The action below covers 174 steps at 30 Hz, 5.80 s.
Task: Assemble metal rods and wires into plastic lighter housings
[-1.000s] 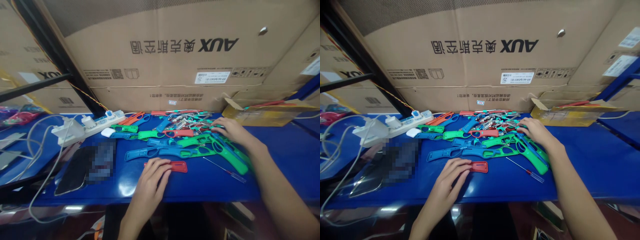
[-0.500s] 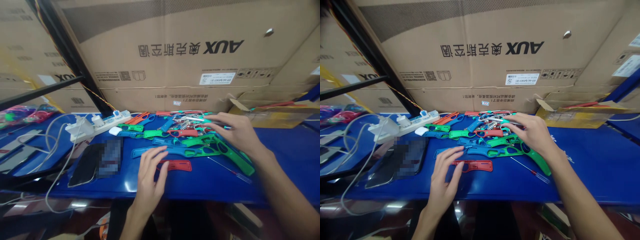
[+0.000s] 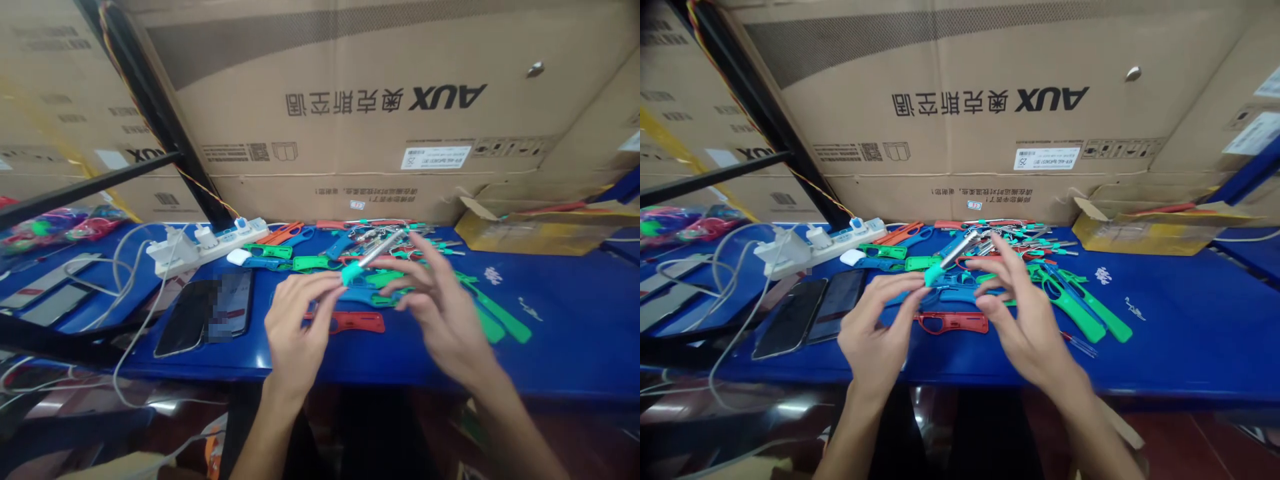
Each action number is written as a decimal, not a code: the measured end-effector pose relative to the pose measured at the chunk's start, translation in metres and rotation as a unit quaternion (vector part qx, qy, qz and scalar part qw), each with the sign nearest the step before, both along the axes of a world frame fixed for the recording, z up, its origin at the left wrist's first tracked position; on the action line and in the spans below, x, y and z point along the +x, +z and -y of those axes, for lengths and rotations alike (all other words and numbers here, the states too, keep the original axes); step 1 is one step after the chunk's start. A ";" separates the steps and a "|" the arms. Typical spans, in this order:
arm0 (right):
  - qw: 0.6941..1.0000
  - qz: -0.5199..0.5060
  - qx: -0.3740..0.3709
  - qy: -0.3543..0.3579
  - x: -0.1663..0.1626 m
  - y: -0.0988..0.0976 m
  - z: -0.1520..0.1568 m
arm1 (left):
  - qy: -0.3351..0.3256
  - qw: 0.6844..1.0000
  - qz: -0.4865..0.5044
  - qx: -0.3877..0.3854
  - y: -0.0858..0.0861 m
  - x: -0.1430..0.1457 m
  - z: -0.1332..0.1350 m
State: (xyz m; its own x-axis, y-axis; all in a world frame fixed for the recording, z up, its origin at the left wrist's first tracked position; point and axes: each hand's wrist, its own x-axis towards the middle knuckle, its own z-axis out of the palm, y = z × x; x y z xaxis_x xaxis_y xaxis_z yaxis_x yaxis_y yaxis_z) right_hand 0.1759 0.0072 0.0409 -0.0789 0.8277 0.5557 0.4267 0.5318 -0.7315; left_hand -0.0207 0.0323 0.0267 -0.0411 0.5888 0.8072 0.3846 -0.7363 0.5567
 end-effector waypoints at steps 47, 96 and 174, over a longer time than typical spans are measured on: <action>0.975 0.187 -0.111 -0.043 0.015 -0.067 0.015 | -0.163 0.965 -0.160 -0.130 -0.042 -0.062 0.016; 0.978 0.190 -0.038 0.078 0.027 -0.060 0.003 | -0.047 0.959 -0.109 -0.257 -0.028 -0.027 0.062; 0.957 0.248 -0.051 0.140 0.047 -0.060 0.008 | -0.051 0.927 -0.227 -0.295 -0.035 -0.021 0.068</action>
